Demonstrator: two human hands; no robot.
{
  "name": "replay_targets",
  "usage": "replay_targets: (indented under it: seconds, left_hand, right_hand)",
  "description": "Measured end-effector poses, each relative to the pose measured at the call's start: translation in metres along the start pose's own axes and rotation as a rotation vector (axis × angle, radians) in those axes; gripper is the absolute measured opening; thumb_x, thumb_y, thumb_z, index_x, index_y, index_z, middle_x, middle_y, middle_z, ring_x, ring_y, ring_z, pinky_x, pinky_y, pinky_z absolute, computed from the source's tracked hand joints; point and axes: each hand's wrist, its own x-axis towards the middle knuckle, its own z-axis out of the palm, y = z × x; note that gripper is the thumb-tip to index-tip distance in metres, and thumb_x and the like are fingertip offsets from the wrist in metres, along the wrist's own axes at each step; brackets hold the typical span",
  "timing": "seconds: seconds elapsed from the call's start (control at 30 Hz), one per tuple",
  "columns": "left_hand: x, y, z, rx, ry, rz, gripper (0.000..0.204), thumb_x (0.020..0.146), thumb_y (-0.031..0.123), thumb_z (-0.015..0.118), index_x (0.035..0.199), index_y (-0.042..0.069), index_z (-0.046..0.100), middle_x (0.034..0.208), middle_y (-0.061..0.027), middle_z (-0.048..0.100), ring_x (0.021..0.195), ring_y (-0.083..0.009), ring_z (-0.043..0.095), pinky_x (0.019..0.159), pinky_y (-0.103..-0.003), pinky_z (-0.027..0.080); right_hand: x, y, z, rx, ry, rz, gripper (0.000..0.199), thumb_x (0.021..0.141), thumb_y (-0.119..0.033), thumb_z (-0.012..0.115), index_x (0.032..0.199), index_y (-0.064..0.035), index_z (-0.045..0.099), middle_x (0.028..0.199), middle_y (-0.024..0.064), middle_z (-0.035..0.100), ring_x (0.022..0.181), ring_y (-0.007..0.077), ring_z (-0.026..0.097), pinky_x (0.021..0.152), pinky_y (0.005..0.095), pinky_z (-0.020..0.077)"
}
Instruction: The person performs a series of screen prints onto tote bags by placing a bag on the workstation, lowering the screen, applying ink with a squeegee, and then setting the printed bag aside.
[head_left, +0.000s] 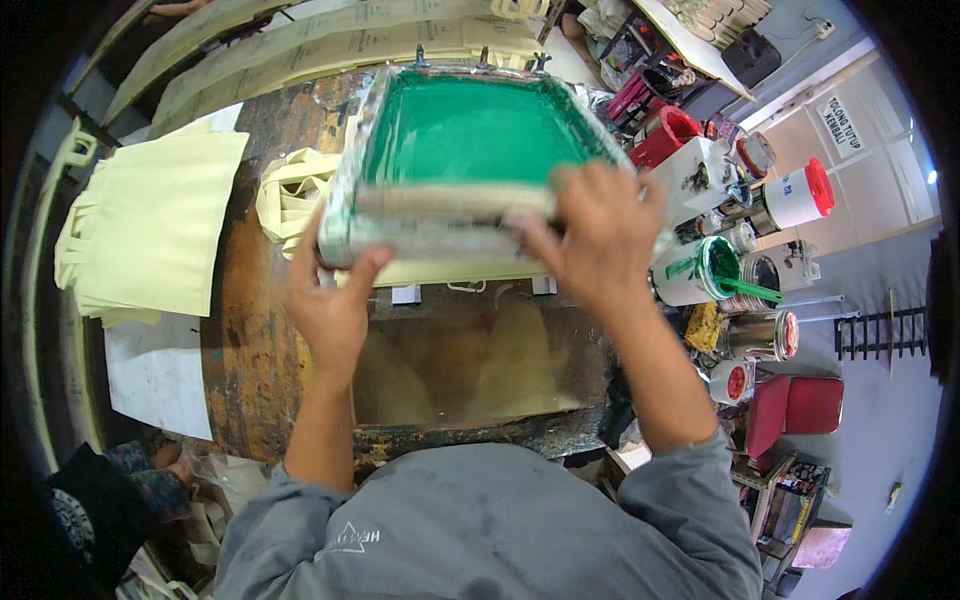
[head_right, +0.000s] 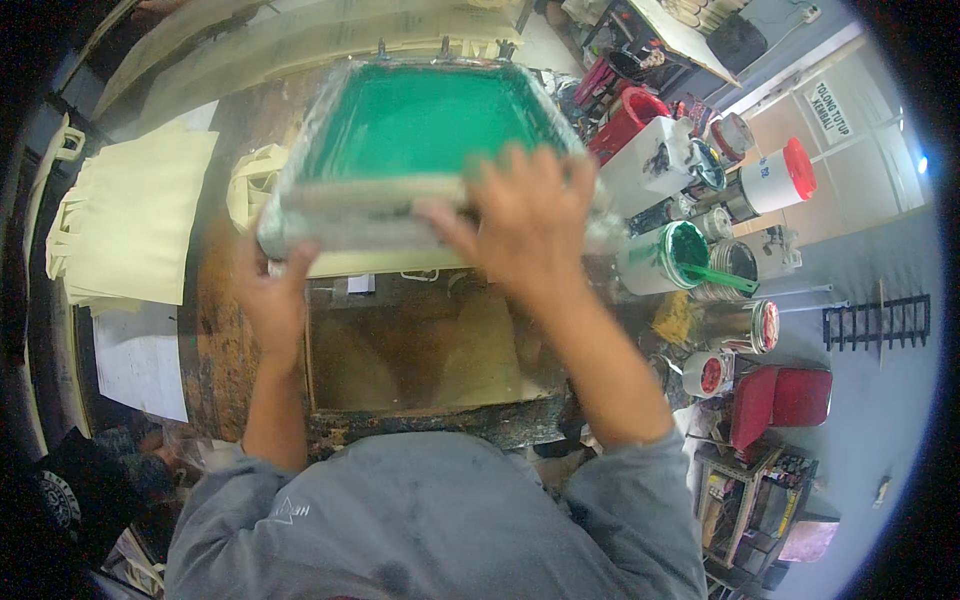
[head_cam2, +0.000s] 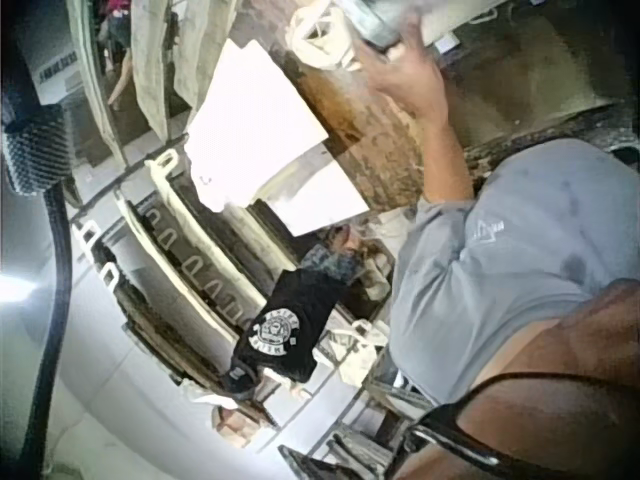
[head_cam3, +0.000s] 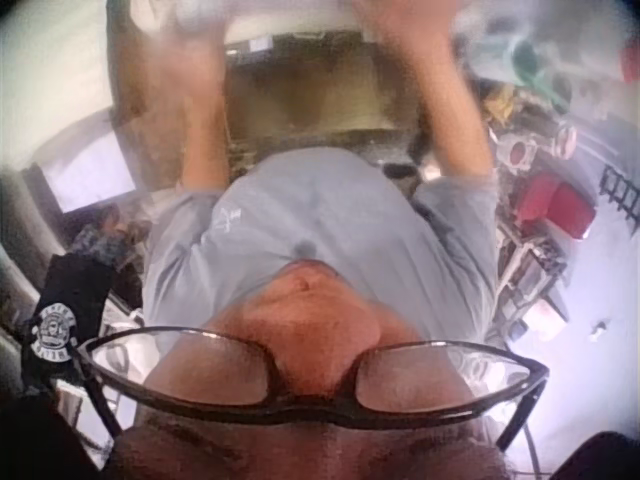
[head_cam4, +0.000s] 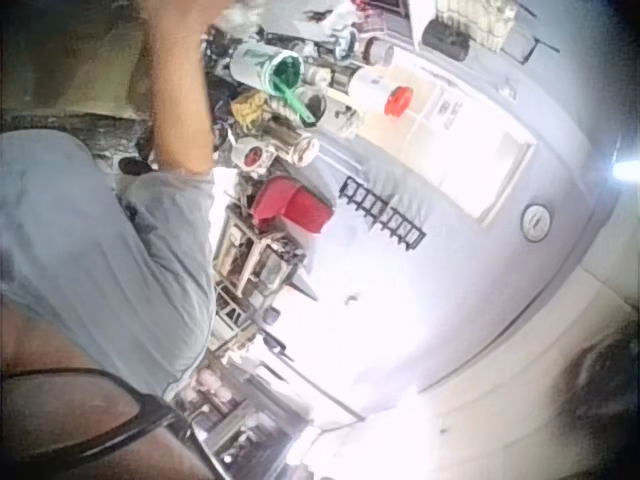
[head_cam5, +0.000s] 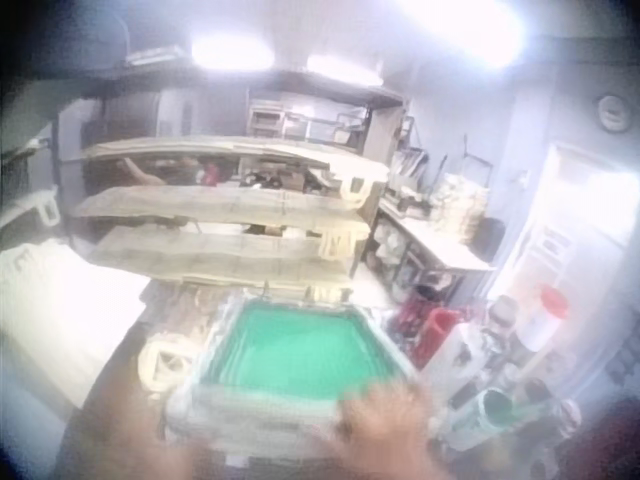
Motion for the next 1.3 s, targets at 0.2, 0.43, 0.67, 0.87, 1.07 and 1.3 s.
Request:
replay_targets:
  seconds: [0.2,0.43,0.67,0.87,1.07,1.3]
  left_hand:
    - [0.013,-0.039,-0.004,0.769,-0.066,0.024,0.076,0.091,0.038,0.087,0.144,-0.007,0.056,0.107,-0.0168,0.064,0.104,-0.0319,0.061,0.094,-0.046,0.049]
    - [-0.012,-0.114,-0.026,0.703,-0.044,-0.087,0.041,0.097,0.032,0.079,0.116,-0.003,0.068,0.11,-0.0229,0.07,0.108,-0.0432,0.063,0.097,-0.05,0.049]
    - [0.091,-0.035,-0.019,0.6,-0.073,0.375,0.031,0.1,0.023,0.075,0.114,-0.003,0.067,0.094,-0.0261,0.073,0.084,-0.042,0.073,0.076,-0.047,0.056]
    - [0.166,0.01,-0.175,0.234,-0.054,-0.024,0.033,0.101,0.025,0.078,0.121,0.0,0.073,0.103,-0.0057,0.074,0.084,-0.0104,0.068,0.069,-0.026,0.055]
    - [0.195,-0.046,-0.417,0.193,0.177,-0.266,0.038,0.101,0.025,0.078,0.13,0.002,0.07,0.103,-0.0041,0.074,0.083,-0.011,0.067,0.069,-0.026,0.051]
    - [0.16,-0.027,-0.278,1.072,0.562,0.366,0.08,0.093,0.05,0.073,0.147,-0.006,0.055,0.141,-0.0246,0.053,0.128,-0.0385,0.05,0.106,-0.05,0.039]
  right_hand:
    - [0.096,0.041,-0.013,0.013,0.19,-0.022,0.055,0.093,-0.06,0.071,0.09,-0.0054,0.071,0.075,0.0101,0.065,0.074,0.0337,0.065,0.076,0.0457,0.0414]
    - [0.116,0.044,-0.022,0.106,0.091,0.117,0.062,0.095,-0.065,0.068,0.085,-0.0044,0.073,0.075,0.0149,0.07,0.073,0.0366,0.067,0.075,0.0479,0.0451]
    - [0.122,0.055,-0.018,0.075,0.143,0.014,0.068,0.097,-0.069,0.061,0.083,-0.0034,0.074,0.072,0.0185,0.069,0.071,0.0407,0.069,0.069,0.0522,0.0524]
    - [0.116,0.05,-0.02,0.057,0.183,0.009,0.07,0.097,-0.073,0.058,0.088,-0.0062,0.077,0.078,0.0152,0.074,0.076,0.0352,0.072,0.079,0.0519,0.0476]
    - [0.12,0.055,-0.013,0.016,0.217,-0.017,0.071,0.096,-0.073,0.06,0.085,-0.0048,0.076,0.076,0.0145,0.073,0.075,0.0354,0.07,0.08,0.0502,0.0474]
    - [0.139,0.055,-0.023,0.043,0.137,0.009,0.073,0.096,-0.075,0.06,0.085,-0.0047,0.078,0.075,0.0161,0.073,0.072,0.0361,0.07,0.078,0.0515,0.0485]
